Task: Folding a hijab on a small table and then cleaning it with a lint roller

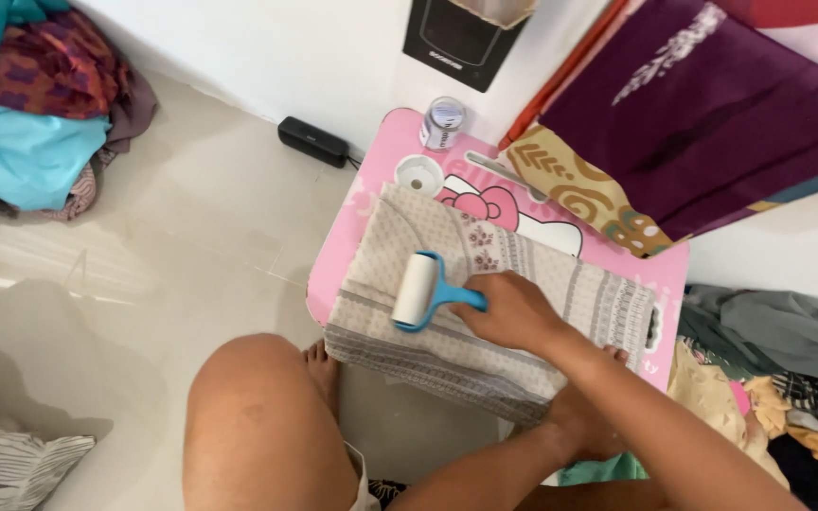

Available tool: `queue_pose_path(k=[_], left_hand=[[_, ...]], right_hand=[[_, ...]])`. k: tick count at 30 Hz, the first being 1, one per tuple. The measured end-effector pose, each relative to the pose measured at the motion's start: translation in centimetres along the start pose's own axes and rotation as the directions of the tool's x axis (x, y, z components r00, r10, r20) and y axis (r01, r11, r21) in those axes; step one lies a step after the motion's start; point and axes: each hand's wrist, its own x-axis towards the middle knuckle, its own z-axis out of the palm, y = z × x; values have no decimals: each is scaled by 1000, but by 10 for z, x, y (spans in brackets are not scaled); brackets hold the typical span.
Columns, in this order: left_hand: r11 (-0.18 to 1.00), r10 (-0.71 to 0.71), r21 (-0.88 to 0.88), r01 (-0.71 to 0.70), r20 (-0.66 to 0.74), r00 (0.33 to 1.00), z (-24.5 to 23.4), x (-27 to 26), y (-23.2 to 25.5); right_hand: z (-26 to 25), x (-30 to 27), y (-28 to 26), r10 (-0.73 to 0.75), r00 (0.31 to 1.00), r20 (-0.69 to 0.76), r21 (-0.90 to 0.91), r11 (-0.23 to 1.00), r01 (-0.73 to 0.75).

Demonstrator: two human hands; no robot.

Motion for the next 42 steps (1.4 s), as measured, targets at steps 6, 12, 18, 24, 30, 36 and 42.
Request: queue_pose_path(k=[6,12,18,24,30,36,42], left_hand=[[998,12,57,4,-279,960,47,11,0],[999,33,-22,-49,-464,885,59,15,2],[996,-27,72,44,-226,974,42,10,6],[1000,-12,-15,10,-209,978,44,10,6],[815,-240,-561,144,-101,965,15,-26,39],[152,-396,-941,303,223,891,-73,-26,10],[974,-22,-210,-89,-473,881,-42,0,-6]], right_hand=[[28,31,-46,-86,991,-102,75,993,94],[11,42,-49,-93,993,-75,173,979,105],[-33,28,15,77,994,-78,113,991,-67],[-23,45,22,84,986,-143,129,989,-66],[7,98,-7,26,978,-209,271,962,32],[-17,84,-10,34,977,-209,367,929,46],[-62,59,62,163,958,-235,377,924,-64]])
